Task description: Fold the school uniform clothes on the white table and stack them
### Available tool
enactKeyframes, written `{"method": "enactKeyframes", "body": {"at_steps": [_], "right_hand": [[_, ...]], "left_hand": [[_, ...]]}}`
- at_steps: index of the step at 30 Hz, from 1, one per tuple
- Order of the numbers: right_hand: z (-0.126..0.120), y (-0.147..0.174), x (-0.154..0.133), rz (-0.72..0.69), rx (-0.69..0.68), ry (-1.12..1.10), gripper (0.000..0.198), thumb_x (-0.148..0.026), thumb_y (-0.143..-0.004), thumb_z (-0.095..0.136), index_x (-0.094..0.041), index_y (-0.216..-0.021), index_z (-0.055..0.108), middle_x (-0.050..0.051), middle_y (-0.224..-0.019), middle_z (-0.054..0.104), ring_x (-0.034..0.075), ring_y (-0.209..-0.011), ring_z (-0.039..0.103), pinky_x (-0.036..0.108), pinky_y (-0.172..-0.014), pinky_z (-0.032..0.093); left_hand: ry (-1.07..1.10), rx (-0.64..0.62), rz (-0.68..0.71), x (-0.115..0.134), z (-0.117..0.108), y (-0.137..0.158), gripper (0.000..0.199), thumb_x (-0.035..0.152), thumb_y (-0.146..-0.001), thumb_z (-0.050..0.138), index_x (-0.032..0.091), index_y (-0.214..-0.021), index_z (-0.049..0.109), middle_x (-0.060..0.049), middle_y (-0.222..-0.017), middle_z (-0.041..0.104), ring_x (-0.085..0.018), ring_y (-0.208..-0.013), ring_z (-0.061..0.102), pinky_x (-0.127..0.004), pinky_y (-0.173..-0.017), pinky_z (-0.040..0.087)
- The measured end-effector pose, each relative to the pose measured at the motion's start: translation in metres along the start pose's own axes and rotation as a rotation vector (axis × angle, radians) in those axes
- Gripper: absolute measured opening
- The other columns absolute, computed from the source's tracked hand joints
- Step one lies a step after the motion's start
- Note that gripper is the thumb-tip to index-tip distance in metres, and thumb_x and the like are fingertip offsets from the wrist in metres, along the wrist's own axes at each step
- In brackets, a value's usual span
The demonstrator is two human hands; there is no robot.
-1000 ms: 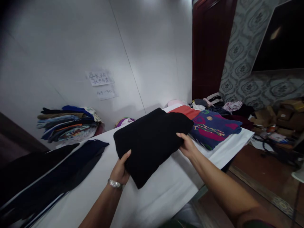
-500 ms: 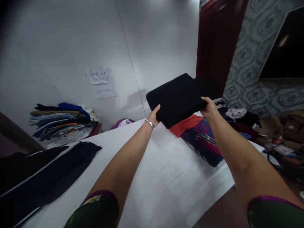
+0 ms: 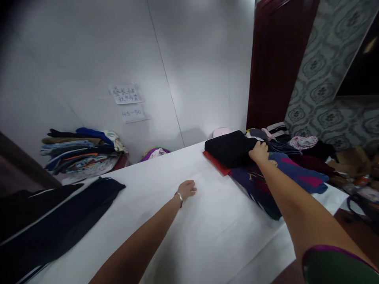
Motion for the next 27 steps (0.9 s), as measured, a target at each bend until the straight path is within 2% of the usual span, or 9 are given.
{"method": "enactKeyframes", "body": {"at_steps": [2,4,6,9,13,16,19,24,27], "right_hand": [[0.009,0.011,-0.017,-0.26,-0.064,0.173,0.068,-0.02,-0.075,0.058,-0.011,-0.14,0.04,0.023,-0.15,0.029,0.036,-0.141,0.02,0.054,-0.112,0.015],[0.024,0.029,-0.035,-0.49,-0.215,0.352,0.064,-0.032,-0.081,0.055,-0.015,-0.141,0.04,0.018,-0.15,0.033,0.033,-0.14,0.024,0.052,-0.112,0.016],[0.041,0.048,-0.049,-0.587,-0.343,0.494,0.071,-0.047,-0.08,0.057,-0.018,-0.142,0.04,0.018,-0.15,0.034,0.035,-0.14,0.024,0.054,-0.111,0.016],[0.062,0.073,-0.059,-0.611,-0.388,0.708,0.089,-0.054,-0.073,0.064,-0.016,-0.147,0.032,0.021,-0.153,0.025,0.041,-0.139,0.022,0.06,-0.106,0.02],[0.073,0.085,-0.059,-0.604,-0.312,0.847,0.081,-0.031,-0.077,0.058,-0.011,-0.149,0.026,0.023,-0.152,0.026,0.038,-0.136,0.03,0.052,-0.101,0.034],[0.071,0.084,-0.062,-0.616,-0.288,0.804,0.074,-0.022,-0.078,0.051,-0.007,-0.147,0.029,0.023,-0.148,0.035,0.034,-0.13,0.041,0.044,-0.097,0.04],[0.072,0.084,-0.065,-0.584,-0.313,0.711,0.068,-0.019,-0.08,0.047,-0.009,-0.146,0.033,0.019,-0.143,0.044,0.03,-0.121,0.052,0.039,-0.095,0.044],[0.078,0.092,-0.058,-0.597,-0.315,0.662,0.056,-0.025,-0.083,0.05,-0.012,-0.138,0.048,0.015,-0.147,0.041,0.029,-0.128,0.045,0.038,-0.101,0.04],[0.077,0.09,-0.053,-0.598,-0.269,0.617,0.046,-0.034,-0.091,0.044,-0.015,-0.131,0.056,0.012,-0.142,0.048,0.025,-0.125,0.048,0.035,-0.101,0.041]], "left_hand": [[-0.094,0.029,0.032,-0.007,-0.015,0.005,0.016,0.01,-0.067,0.077,0.015,-0.075,0.063,-0.004,-0.074,0.064,-0.016,-0.069,0.064,-0.032,-0.072,0.053],[-0.167,0.037,0.067,-0.012,-0.023,0.009,0.016,0.006,-0.065,0.076,0.014,-0.071,0.064,-0.002,-0.067,0.063,-0.013,-0.062,0.062,-0.028,-0.068,0.053],[-0.213,0.033,0.1,-0.017,-0.024,0.011,0.015,0.004,-0.064,0.076,0.014,-0.069,0.065,-0.001,-0.065,0.063,-0.011,-0.061,0.061,-0.025,-0.066,0.053],[-0.262,0.036,0.133,-0.02,-0.023,0.008,0.015,0.003,-0.063,0.074,0.015,-0.068,0.066,0.001,-0.064,0.063,-0.01,-0.059,0.059,-0.023,-0.064,0.053],[-0.299,0.028,0.152,-0.024,-0.024,0.002,0.012,0.006,-0.066,0.073,0.015,-0.072,0.066,0.001,-0.065,0.064,-0.009,-0.059,0.061,-0.024,-0.065,0.054],[-0.315,0.011,0.166,-0.026,-0.027,-0.002,0.012,0.009,-0.067,0.074,0.015,-0.074,0.067,0.001,-0.067,0.065,-0.01,-0.061,0.062,-0.025,-0.068,0.056],[-0.322,0.009,0.175,-0.027,-0.027,-0.003,0.01,0.011,-0.068,0.074,0.016,-0.075,0.068,0.001,-0.067,0.066,-0.01,-0.061,0.062,-0.026,-0.07,0.056],[-0.312,0.019,0.188,-0.028,-0.025,-0.001,0.009,0.008,-0.071,0.071,0.015,-0.073,0.066,0.001,-0.065,0.064,-0.009,-0.06,0.061,-0.024,-0.066,0.056],[-0.308,0.016,0.199,-0.029,-0.025,-0.001,0.009,0.007,-0.07,0.071,0.015,-0.072,0.066,0.001,-0.066,0.064,-0.009,-0.062,0.062,-0.024,-0.066,0.056]]}}
Point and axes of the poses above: each hand's wrist, its own y-axis away from the middle knuckle, its own z-axis out of the palm, x = y × z, the point moved 1 cm from there along -y, towards the middle knuckle
